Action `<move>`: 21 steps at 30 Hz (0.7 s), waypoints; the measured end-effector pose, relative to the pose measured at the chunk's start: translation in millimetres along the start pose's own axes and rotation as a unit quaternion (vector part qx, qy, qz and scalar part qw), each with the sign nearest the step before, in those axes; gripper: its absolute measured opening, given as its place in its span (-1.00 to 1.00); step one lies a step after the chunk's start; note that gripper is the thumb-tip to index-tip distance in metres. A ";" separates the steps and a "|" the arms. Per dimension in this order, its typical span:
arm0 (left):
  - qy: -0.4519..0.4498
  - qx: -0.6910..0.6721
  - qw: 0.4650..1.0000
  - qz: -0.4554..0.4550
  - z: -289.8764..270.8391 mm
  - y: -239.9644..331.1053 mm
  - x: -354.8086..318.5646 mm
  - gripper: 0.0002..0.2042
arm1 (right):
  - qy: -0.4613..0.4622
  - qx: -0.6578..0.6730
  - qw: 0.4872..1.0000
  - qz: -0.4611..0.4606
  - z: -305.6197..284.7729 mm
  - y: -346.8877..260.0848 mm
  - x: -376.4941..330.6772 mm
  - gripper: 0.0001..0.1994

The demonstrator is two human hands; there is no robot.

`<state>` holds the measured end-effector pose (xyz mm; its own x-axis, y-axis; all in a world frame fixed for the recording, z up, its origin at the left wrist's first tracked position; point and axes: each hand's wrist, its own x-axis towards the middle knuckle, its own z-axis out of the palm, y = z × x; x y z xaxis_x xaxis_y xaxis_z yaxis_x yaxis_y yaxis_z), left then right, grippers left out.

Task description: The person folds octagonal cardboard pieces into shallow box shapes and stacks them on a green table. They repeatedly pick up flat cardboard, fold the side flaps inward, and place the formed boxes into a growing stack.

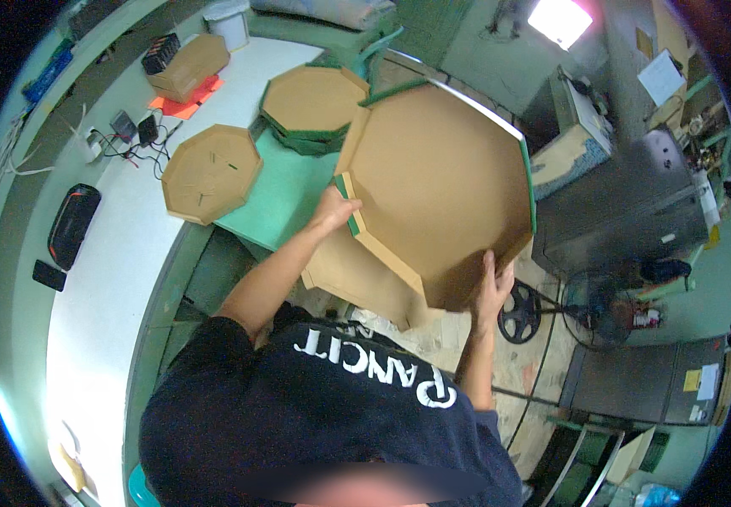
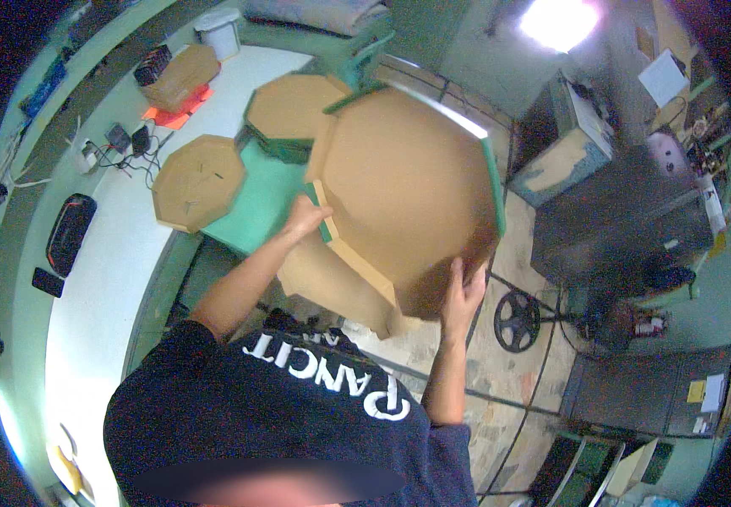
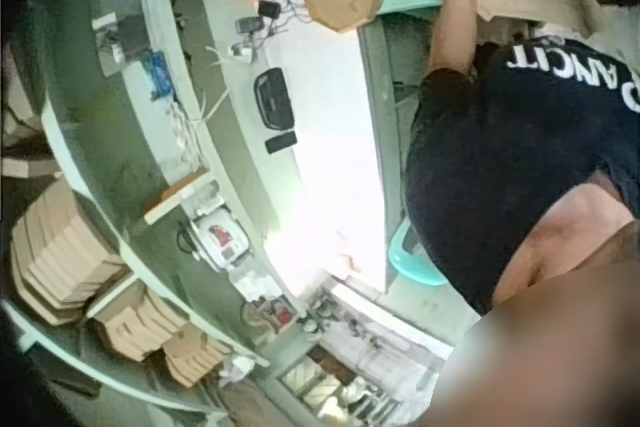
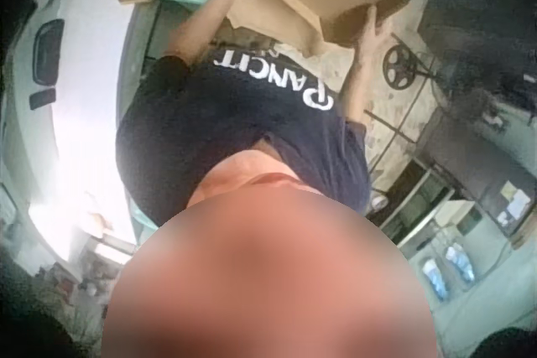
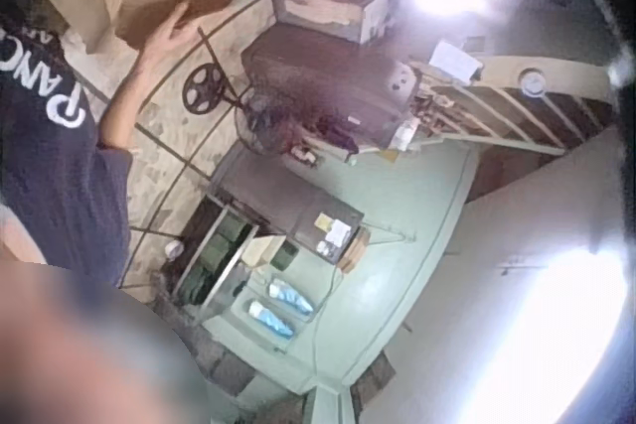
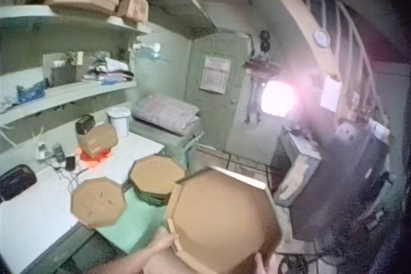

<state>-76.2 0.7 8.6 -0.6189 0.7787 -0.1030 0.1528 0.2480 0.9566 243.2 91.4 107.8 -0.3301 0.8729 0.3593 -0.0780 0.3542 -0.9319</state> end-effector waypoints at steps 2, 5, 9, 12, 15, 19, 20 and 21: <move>-0.019 0.020 0.999 -0.031 2.0 -9.0 5.3 -0.53 | 0.040 -0.041 0.998 -0.019 6.0 14.6 -8.6 -0.59; 0.046 -0.039 0.989 0.138 8.9 -18.4 2.0 -0.20 | 0.083 -0.046 0.992 0.081 5.0 24.4 -15.9 -0.61; -0.093 -0.487 0.861 -0.109 4.1 -29.6 -10.2 -0.57 | 0.133 0.035 0.981 0.137 2.8 51.8 -14.0 -0.74; -0.112 -0.322 0.937 -0.070 -28.0 -44.4 -13.5 -0.75 | 0.074 0.150 0.961 0.222 5.4 87.8 -10.7 -0.70; -0.064 -0.247 0.967 -0.017 -52.8 -53.7 -11.6 -0.80 | 0.068 0.188 0.956 0.214 20.8 119.7 -17.0 -0.79; -0.031 0.215 0.976 0.015 -105.7 -48.8 -3.3 -0.74 | 0.044 0.177 0.944 0.273 40.4 138.6 -20.9 -0.81; 0.007 0.245 0.969 0.030 -119.5 -45.5 -1.9 -0.73 | 0.057 0.216 0.932 0.287 43.6 140.3 -23.0 -0.82; 0.044 0.275 0.960 0.041 -135.3 -43.0 -1.6 -0.71 | 0.071 0.254 0.917 0.300 47.7 142.7 -25.6 -0.82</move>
<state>-186.1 -89.2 4.5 -0.6470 0.7624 0.0138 0.5720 0.4732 0.6700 195.7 103.6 -36.6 -0.3343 0.9071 -0.2558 -0.3621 -0.3742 -0.8537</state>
